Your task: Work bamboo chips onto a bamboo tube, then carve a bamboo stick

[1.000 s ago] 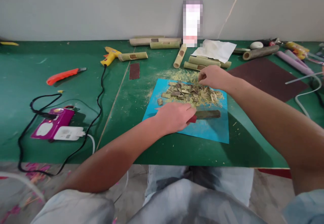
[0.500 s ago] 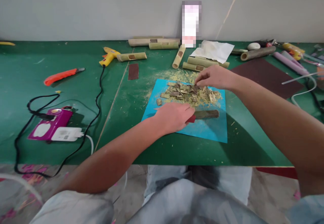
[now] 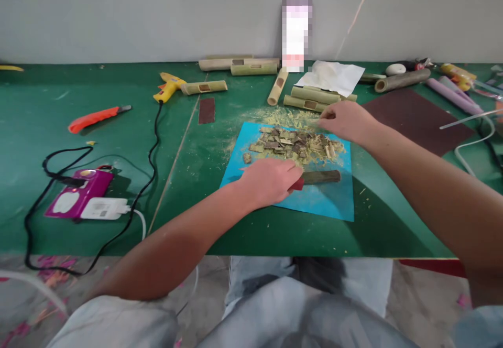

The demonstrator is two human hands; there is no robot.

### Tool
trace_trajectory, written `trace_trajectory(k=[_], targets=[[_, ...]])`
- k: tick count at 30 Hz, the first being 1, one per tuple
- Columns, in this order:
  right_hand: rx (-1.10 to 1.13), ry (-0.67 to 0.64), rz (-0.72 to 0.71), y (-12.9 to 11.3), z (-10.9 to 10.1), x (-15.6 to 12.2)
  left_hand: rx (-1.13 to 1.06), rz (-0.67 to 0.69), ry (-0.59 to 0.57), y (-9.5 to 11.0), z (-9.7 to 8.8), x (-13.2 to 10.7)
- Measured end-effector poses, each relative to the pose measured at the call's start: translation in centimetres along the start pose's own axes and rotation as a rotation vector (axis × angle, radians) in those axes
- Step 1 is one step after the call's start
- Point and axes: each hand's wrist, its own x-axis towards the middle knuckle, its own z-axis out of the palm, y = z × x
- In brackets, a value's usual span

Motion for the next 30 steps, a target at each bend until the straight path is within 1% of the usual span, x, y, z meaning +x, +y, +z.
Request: trace_trajectory(k=[2,4,8,12,15,18,23,25,30], targets=[[-0.144,-0.060,0.039,1.3,-0.3,-0.1,0.008,0.006,0.000,0.0,0.0,0.0],[-0.187,-0.104,0.047,2.0,-0.4,-0.3,0.021,0.010,0.013,0.0,0.1,-0.1],[-0.165,-0.198,0.046,1.8,-0.5,-0.6,0.033,0.010,0.032,0.0,0.1,0.0],[-0.083,-0.212,0.064,1.1,-0.8,-0.7,0.025,0.002,0.027,0.0,0.1,0.0],[-0.082,-0.188,0.073,0.9,-1.1,-0.7,0.017,-0.003,0.023,0.0,0.2,0.0],[-0.043,-0.168,0.042,0.8,-1.4,-0.8,0.020,-0.003,0.017,0.0,0.2,0.0],[0.009,-0.142,0.024,0.2,-1.9,-1.7,0.016,-0.008,0.001,0.1,0.0,0.0],[-0.012,-0.095,0.006,-0.2,-2.1,-2.4,0.014,-0.012,-0.002,0.1,-0.1,0.0],[-0.024,0.051,-0.146,-0.9,-2.6,-4.6,0.011,-0.008,-0.005,0.0,-0.1,0.0]])
